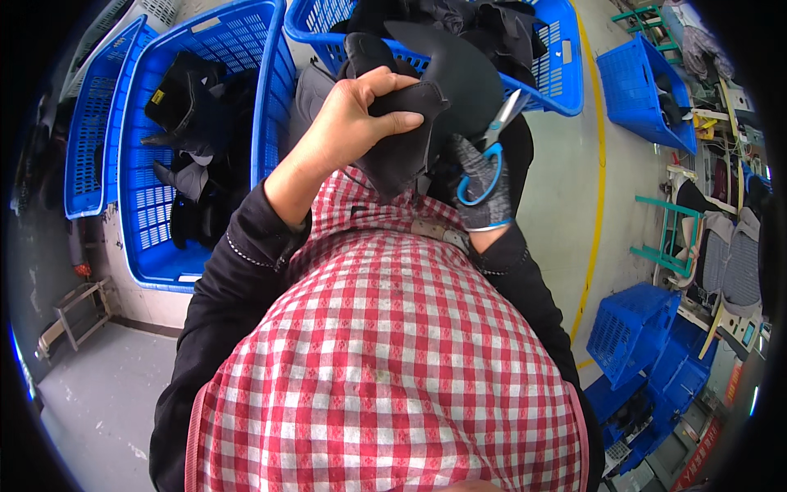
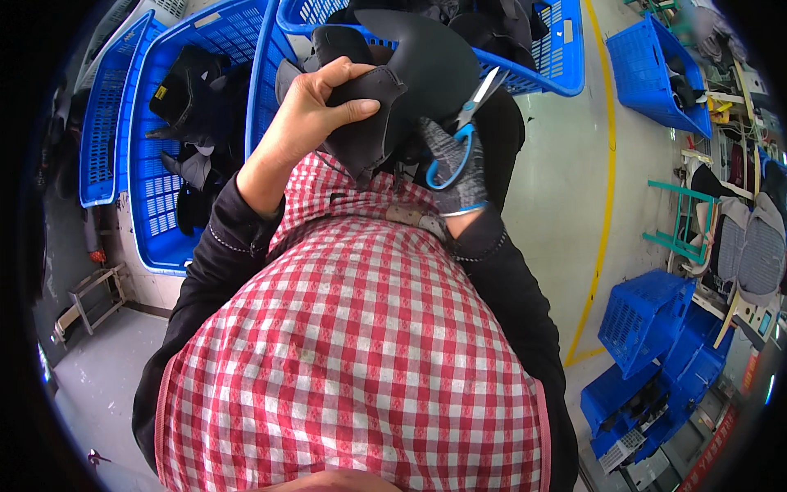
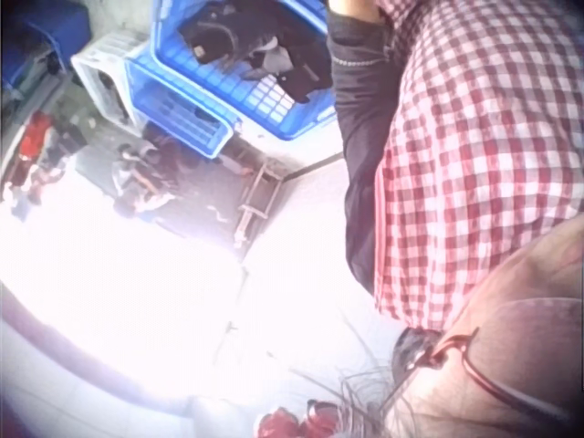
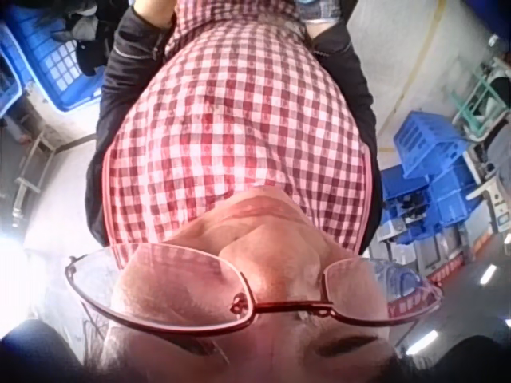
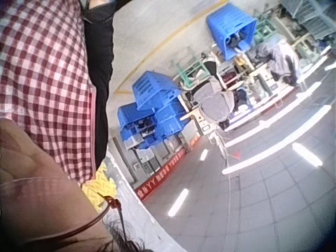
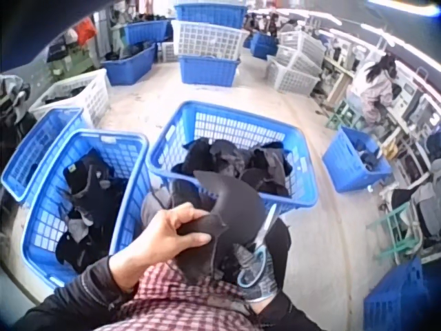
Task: The person repeatedly picks black fabric pieces from a blue basket, trims edges with scissors, and returns the pieces to the basket. The person uses one hand to hold the fabric and the other to cut, working continuously throughout the clip.
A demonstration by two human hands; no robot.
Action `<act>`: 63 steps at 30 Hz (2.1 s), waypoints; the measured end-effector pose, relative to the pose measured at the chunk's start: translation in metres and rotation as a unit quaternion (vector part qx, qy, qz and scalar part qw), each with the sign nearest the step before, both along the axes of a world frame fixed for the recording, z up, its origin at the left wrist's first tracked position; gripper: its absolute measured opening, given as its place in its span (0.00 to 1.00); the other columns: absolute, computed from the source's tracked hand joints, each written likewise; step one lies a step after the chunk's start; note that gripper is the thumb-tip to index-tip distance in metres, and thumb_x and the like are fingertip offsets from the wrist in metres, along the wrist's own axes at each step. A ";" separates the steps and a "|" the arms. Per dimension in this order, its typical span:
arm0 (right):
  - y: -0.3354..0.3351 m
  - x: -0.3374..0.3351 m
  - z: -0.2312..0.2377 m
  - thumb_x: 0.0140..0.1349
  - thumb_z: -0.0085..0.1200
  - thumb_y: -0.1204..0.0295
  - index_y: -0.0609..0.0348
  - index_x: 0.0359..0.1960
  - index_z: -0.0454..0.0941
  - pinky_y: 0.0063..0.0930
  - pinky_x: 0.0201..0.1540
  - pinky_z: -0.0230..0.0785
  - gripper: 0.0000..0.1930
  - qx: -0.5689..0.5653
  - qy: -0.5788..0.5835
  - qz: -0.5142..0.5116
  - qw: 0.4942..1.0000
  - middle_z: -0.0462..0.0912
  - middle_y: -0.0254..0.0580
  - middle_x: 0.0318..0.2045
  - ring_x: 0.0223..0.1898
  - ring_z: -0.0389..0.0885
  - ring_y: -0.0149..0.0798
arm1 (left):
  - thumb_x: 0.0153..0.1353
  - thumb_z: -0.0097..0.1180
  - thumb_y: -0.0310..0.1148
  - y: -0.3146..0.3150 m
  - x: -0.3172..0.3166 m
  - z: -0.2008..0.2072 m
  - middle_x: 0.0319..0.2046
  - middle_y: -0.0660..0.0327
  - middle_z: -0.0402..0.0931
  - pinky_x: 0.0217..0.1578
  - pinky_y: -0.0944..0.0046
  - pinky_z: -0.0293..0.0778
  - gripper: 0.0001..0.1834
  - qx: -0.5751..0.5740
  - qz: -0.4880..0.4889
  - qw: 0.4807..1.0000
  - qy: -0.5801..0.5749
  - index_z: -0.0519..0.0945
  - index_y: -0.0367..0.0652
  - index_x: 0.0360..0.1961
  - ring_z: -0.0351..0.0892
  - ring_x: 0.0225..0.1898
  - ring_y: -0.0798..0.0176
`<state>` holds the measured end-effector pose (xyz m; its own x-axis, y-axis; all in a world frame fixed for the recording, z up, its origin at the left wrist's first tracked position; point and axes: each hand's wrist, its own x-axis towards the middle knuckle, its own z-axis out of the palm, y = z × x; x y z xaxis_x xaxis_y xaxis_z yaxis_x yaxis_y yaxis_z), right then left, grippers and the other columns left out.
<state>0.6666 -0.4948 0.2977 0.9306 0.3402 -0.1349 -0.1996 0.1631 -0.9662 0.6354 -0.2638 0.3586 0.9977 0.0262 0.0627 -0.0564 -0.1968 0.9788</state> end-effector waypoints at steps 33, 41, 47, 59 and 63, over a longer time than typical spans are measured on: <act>-0.048 -0.010 0.009 0.70 0.61 0.75 0.58 0.71 0.68 0.24 0.55 0.74 0.28 -0.155 -0.064 0.191 0.967 0.78 0.37 0.59 0.53 0.78 0.29 | 0.61 0.71 0.30 -0.012 0.011 -0.008 0.38 0.64 0.81 0.49 0.67 0.78 0.15 0.070 -0.049 0.996 -0.016 0.85 0.35 0.48 0.83 0.42 0.69; -0.042 -0.016 0.006 0.71 0.59 0.77 0.59 0.70 0.68 0.19 0.50 0.75 0.27 -0.137 -0.080 0.167 0.973 0.79 0.35 0.56 0.49 0.78 0.25 | 0.59 0.72 0.30 -0.014 0.012 -0.012 0.37 0.62 0.80 0.48 0.65 0.78 0.17 0.126 -0.041 0.990 -0.048 0.85 0.34 0.47 0.83 0.42 0.66; -0.036 -0.019 0.008 0.71 0.62 0.71 0.61 0.69 0.69 0.20 0.48 0.75 0.27 -0.192 -0.135 0.157 0.959 0.80 0.34 0.53 0.47 0.77 0.24 | 0.58 0.72 0.30 -0.014 0.012 -0.015 0.36 0.61 0.79 0.46 0.64 0.78 0.17 0.140 -0.037 0.987 -0.063 0.85 0.34 0.47 0.83 0.41 0.65; -0.037 -0.021 0.005 0.72 0.61 0.65 0.61 0.68 0.71 0.21 0.39 0.74 0.27 -0.174 -0.170 0.127 0.962 0.84 0.36 0.45 0.36 0.79 0.25 | 0.59 0.72 0.31 -0.011 0.010 -0.013 0.36 0.61 0.79 0.45 0.65 0.78 0.19 0.131 -0.048 0.988 -0.066 0.85 0.33 0.49 0.83 0.40 0.65; -0.042 -0.014 0.014 0.70 0.63 0.63 0.62 0.65 0.73 0.21 0.37 0.76 0.26 -0.056 0.021 0.164 0.985 0.84 0.38 0.45 0.35 0.81 0.28 | 0.54 0.74 0.39 -0.014 0.011 -0.016 0.38 0.54 0.82 0.47 0.55 0.77 0.22 0.136 -0.033 0.987 -0.075 0.87 0.37 0.46 0.83 0.44 0.48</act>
